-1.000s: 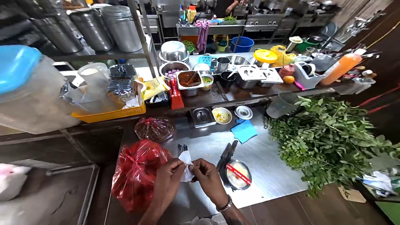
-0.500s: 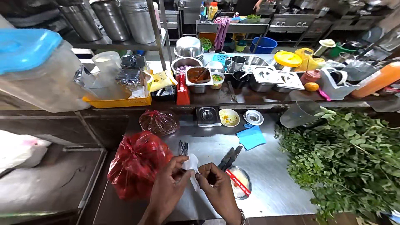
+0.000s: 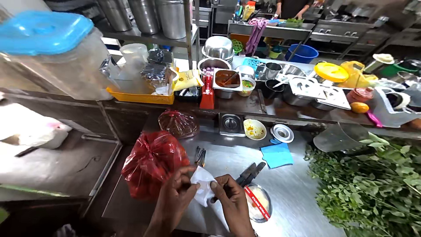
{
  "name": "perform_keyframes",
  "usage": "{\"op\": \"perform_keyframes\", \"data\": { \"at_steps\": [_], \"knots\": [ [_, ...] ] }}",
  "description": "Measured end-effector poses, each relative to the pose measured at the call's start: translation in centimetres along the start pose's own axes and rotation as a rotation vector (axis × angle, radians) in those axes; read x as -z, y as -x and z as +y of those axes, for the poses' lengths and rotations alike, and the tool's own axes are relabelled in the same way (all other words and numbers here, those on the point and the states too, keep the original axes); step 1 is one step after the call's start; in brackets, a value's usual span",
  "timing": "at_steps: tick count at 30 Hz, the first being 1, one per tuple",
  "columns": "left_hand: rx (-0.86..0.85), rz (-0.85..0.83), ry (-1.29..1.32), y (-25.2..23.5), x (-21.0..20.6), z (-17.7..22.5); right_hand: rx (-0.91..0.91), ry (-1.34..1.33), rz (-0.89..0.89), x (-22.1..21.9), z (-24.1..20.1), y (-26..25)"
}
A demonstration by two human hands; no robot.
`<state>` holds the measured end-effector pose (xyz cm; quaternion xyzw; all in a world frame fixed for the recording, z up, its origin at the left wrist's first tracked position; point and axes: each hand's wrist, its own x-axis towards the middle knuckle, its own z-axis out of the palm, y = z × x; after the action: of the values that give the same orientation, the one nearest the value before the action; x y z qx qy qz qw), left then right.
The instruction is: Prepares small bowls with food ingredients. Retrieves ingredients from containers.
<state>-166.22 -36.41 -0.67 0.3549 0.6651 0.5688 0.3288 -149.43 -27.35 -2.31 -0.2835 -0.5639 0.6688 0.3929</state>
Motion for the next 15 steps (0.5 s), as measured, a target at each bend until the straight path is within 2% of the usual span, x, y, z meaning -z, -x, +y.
{"op": "perform_keyframes", "data": {
  "at_steps": [3,5,10,15],
  "knots": [
    [-0.094,0.219,-0.395,1.3,2.2,-0.5,0.028,0.074,0.012,-1.0,1.0,-0.2],
    [-0.129,0.253,-0.525,2.0,3.6,-0.6,0.098,0.159,-0.022,-2.5,1.3,-0.2],
    [-0.205,0.228,-0.491,1.5,7.2,-0.8,0.333,0.349,-0.212,-8.0,0.5,0.3],
    [-0.353,0.322,-0.422,0.1,15.3,-1.2,0.688,0.744,-0.193,-14.1,1.1,1.4]
  ]
}}
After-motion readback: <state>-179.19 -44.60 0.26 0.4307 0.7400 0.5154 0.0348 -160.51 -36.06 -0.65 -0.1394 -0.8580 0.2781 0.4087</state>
